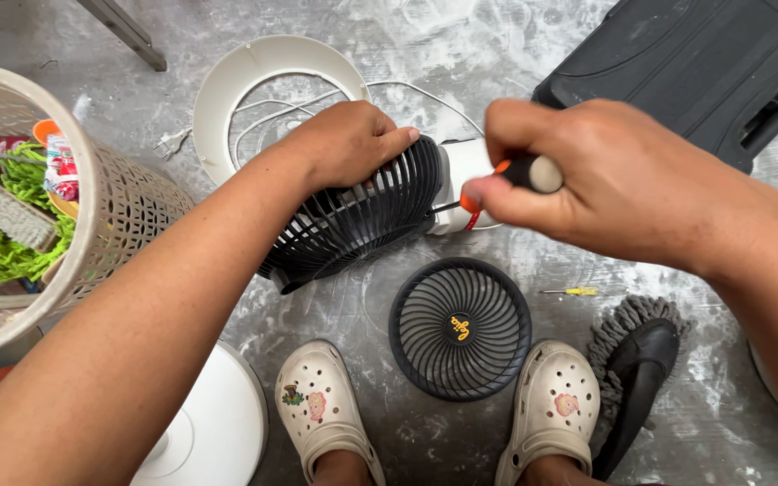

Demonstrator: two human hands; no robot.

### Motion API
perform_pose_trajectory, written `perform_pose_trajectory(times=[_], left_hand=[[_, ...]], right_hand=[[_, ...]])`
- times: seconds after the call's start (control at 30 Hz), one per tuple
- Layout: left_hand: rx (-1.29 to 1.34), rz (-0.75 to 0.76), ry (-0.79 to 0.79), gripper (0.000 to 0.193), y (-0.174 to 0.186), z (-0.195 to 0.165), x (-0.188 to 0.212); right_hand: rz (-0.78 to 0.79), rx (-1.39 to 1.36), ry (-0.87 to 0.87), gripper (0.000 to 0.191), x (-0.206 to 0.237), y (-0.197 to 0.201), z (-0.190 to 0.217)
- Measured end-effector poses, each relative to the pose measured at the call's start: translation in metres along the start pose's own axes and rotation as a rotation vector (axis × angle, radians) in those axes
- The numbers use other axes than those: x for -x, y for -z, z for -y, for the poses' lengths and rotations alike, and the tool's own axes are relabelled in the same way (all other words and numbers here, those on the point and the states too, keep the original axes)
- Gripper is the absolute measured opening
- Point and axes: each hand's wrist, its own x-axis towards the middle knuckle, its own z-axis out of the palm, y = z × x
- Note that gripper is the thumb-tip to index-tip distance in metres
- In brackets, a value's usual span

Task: The person kneels on the floor and uses a screwdriver to unscrew the rear housing of a small desk fan, holding the fan cage steady with the other hand. They work the screws loose along the fan body and manipulate the separated cage and motor housing parts on the floor.

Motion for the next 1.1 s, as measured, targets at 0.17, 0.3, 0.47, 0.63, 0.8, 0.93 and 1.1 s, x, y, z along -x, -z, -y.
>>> perform_pose_trajectory(times=[0.17, 0.3, 0.47, 0.63, 0.8, 0.93, 1.1], left_hand=[[-0.011, 0.022, 0.057, 0.053, 0.002, -0.004, 0.001], [-0.026, 0.006, 0.052, 0.052, 0.001, -0.005, 0.001], [-0.017, 0.016, 0.074, 0.052, 0.0, -0.006, -0.001], [-0.039, 0.004, 0.064, 0.053, -0.001, -0.006, -0.004], [-0.06, 0.005, 0.068, 0.053, -0.002, -0.005, -0.006], [-0.073, -0.013, 0.043, 0.052, -0.002, -0.005, -0.008], [-0.111, -0.074, -0.007, 0.049, -0.002, -0.007, -0.006]], right_hand=[[0.189, 0.163, -0.069, 0.046, 0.0, 0.015, 0.007], [0.18, 0.409, -0.245, 0.058, 0.004, 0.011, 0.005], [0.187, 0.581, -0.345, 0.061, 0.011, 0.008, -0.007], [0.222, 0.541, -0.266, 0.059, 0.012, 0.005, -0.014], [0.204, 0.385, -0.224, 0.056, 0.013, 0.007, -0.015], [0.183, 0.281, -0.192, 0.057, 0.015, 0.005, -0.018], [-0.113, 0.102, -0.043, 0.052, 0.023, -0.005, -0.027]])
